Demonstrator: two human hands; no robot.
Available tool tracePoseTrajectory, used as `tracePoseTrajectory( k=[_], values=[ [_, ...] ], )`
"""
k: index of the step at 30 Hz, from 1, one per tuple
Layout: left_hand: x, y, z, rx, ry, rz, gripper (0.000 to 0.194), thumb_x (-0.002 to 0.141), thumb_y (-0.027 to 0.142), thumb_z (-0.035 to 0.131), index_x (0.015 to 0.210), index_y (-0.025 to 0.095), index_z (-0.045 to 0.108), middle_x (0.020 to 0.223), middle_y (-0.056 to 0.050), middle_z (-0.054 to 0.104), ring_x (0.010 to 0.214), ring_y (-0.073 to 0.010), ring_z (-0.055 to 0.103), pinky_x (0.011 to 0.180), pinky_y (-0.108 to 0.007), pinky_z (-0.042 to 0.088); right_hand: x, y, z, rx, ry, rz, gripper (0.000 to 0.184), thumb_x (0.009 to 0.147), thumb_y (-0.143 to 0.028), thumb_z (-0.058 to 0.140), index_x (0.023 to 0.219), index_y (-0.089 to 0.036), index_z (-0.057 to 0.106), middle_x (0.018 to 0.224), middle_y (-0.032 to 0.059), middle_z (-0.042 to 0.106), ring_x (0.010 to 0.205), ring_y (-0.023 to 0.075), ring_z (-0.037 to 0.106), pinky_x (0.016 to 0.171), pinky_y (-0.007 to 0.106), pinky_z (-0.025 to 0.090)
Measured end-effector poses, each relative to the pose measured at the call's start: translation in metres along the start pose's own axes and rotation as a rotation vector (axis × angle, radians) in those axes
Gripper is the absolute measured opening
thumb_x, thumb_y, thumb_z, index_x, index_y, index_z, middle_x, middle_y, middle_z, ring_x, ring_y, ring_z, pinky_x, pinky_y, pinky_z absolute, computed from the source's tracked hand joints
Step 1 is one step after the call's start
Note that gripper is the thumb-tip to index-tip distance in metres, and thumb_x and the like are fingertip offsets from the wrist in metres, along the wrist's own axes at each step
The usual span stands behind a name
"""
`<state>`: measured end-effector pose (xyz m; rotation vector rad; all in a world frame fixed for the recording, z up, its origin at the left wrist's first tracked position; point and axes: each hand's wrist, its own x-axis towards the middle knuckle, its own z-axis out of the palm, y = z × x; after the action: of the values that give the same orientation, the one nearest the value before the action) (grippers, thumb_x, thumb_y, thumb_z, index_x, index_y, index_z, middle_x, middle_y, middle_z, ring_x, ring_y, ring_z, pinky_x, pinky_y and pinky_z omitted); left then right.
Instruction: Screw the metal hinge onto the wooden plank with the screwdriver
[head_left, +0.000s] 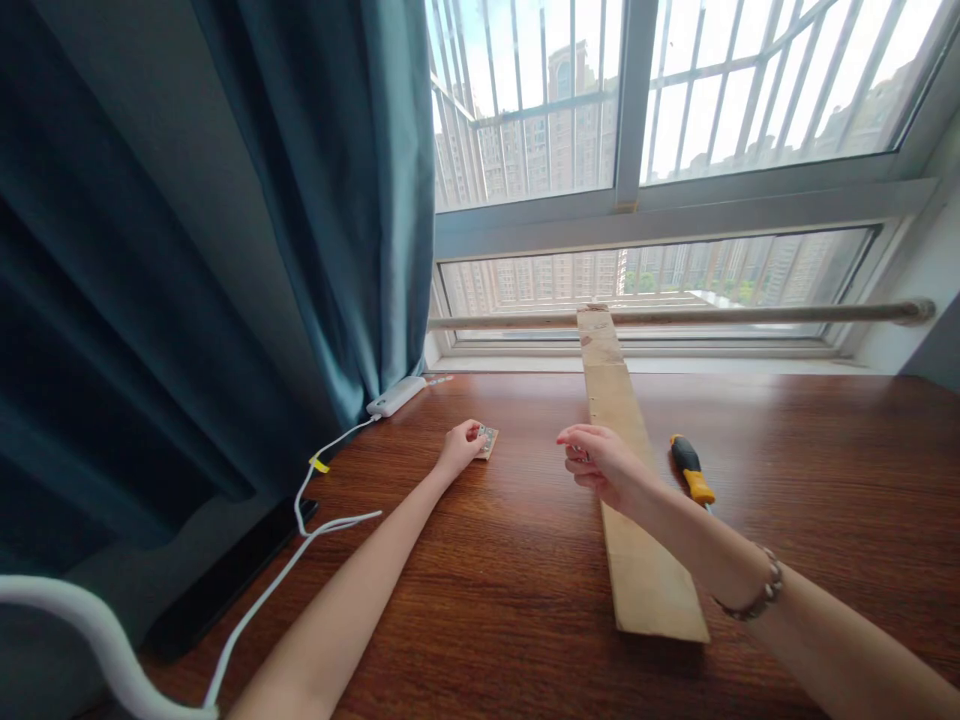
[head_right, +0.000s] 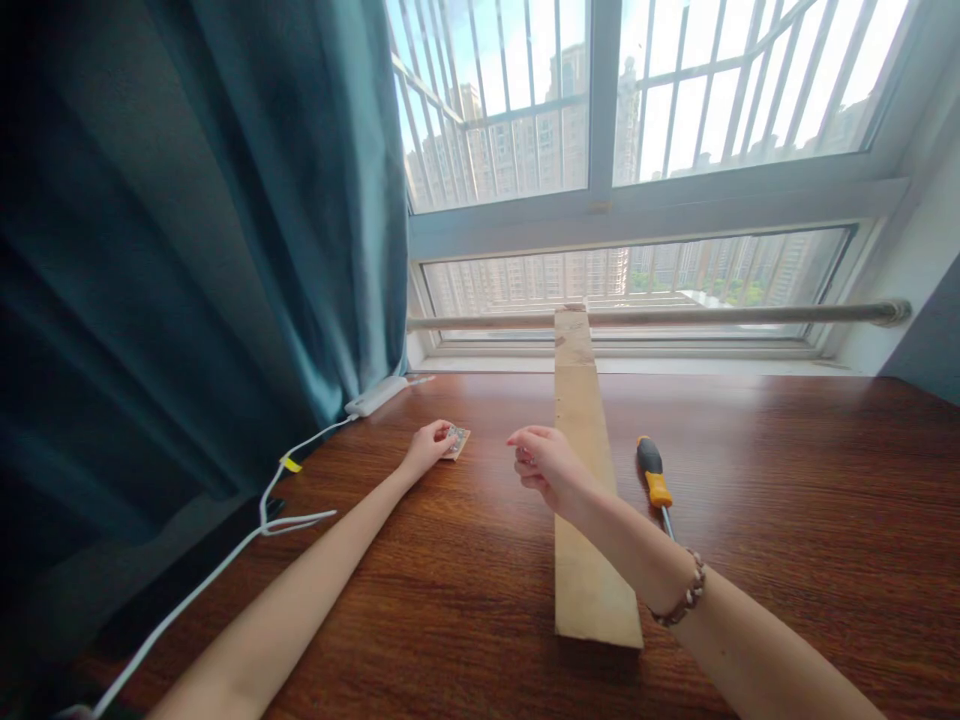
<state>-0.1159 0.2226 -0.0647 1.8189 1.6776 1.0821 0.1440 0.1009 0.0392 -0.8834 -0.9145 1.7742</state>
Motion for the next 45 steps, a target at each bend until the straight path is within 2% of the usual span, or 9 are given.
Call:
tracePoseTrajectory(
  k=[5, 13, 17, 26, 32, 37, 40, 42, 45],
  values=[
    [-0.003, -0.003, -0.001, 0.025, 0.049, 0.099, 0.015, 0.070, 0.028, 0.061, 0.079, 0.020, 0.067, 0.079, -0.004, 0.069, 0.074, -0.0186, 0.062, 0.072, -0.028, 0.046, -0.001, 0.004, -0.002, -0.048, 0.008, 0.003, 0.021, 0.059, -0.023, 0.064, 0.069, -0.016, 0.047, 0.047, -0.0110, 0.029, 0.038, -0.0007, 0.019, 0.039, 0.017, 0.003],
    [0.004, -0.004, -0.010, 0.194, 0.115, -0.034, 0.011, 0.066, 0.021, 0.064, 0.074, 0.017, 0.070, 0.074, -0.007, 0.069, 0.073, -0.0213, 0.062, 0.072, -0.030, 0.044, -0.005, 0.010, 0.006, -0.087, -0.023, 0.029, 0.018, 0.060, -0.023, 0.061, 0.070, -0.016, 0.048, 0.048, -0.0107, 0.031, 0.037, -0.0012, 0.019, 0.040, 0.018, 0.001],
    [0.003, -0.006, -0.011, 0.271, 0.102, -0.098, 0.027, 0.066, 0.019, 0.064, 0.093, 0.014, 0.069, 0.080, -0.007, 0.069, 0.075, -0.0196, 0.062, 0.072, -0.028, 0.044, -0.006, 0.010, 0.008, -0.091, -0.030, 0.039, 0.021, 0.060, -0.024, 0.064, 0.068, -0.016, 0.046, 0.048, -0.0106, 0.032, 0.037, -0.0013, 0.020, 0.040, 0.018, 0.002],
    [0.001, -0.017, -0.003, 0.443, 0.108, 0.045, 0.027, 0.078, 0.025, 0.055, 0.098, 0.013, 0.068, 0.088, -0.009, 0.060, 0.080, -0.0177, 0.058, 0.081, -0.028, 0.044, -0.010, 0.018, 0.007, -0.089, -0.047, 0.078, 0.017, 0.064, -0.021, 0.061, 0.070, -0.015, 0.047, 0.049, -0.0100, 0.032, 0.037, -0.0010, 0.021, 0.039, 0.016, 0.003],
    [-0.002, -0.018, -0.001, 0.495, 0.109, 0.116, 0.024, 0.082, 0.025, 0.050, 0.090, 0.013, 0.069, 0.090, -0.009, 0.054, 0.087, -0.0197, 0.054, 0.088, -0.033, 0.043, -0.005, 0.024, 0.005, 0.140, -0.071, 0.272, 0.031, 0.086, -0.031, 0.043, 0.061, -0.017, 0.033, 0.047, -0.0090, 0.027, 0.035, -0.0004, 0.015, 0.038, 0.014, 0.002],
    [-0.023, 0.025, 0.002, 0.430, 0.268, 0.331, 0.026, 0.082, 0.024, 0.052, 0.104, 0.016, 0.065, 0.106, -0.011, 0.055, 0.101, -0.0243, 0.049, 0.092, -0.038, 0.040, 0.000, 0.027, 0.001, 0.281, -0.112, 0.432, 0.044, 0.095, -0.039, 0.027, 0.057, -0.017, 0.025, 0.043, -0.0087, 0.019, 0.032, 0.0016, 0.013, 0.036, 0.013, 0.001],
    [-0.052, 0.073, 0.009, 0.160, 0.108, 0.348, 0.020, 0.085, 0.027, 0.049, 0.082, 0.017, 0.066, 0.085, -0.006, 0.062, 0.082, -0.0181, 0.056, 0.076, -0.030, 0.045, 0.003, 0.031, 0.000, 0.356, -0.029, 0.445, 0.047, 0.095, -0.042, 0.027, 0.055, -0.017, 0.024, 0.042, -0.0071, 0.023, 0.033, 0.0024, 0.022, 0.035, 0.011, 0.009],
    [-0.075, 0.104, 0.013, -0.022, -0.027, 0.280, 0.022, 0.085, 0.033, 0.049, 0.081, 0.017, 0.065, 0.077, -0.003, 0.063, 0.072, -0.0148, 0.056, 0.066, -0.026, 0.045, 0.005, 0.035, 0.001, 0.383, 0.065, 0.418, 0.046, 0.095, -0.040, 0.030, 0.055, -0.018, 0.026, 0.043, -0.0046, 0.031, 0.036, 0.0041, 0.031, 0.034, 0.010, 0.016],
    [-0.103, 0.133, 0.015, -0.115, -0.098, 0.283, 0.022, 0.084, 0.034, 0.052, 0.079, 0.016, 0.064, 0.074, -0.002, 0.063, 0.066, -0.0126, 0.055, 0.062, -0.024, 0.043, 0.009, 0.038, 0.003, 0.378, 0.198, 0.343, 0.042, 0.095, -0.038, 0.032, 0.058, -0.017, 0.034, 0.048, 0.0007, 0.043, 0.045, 0.0087, 0.046, 0.041, 0.015, 0.036]
  ],
)
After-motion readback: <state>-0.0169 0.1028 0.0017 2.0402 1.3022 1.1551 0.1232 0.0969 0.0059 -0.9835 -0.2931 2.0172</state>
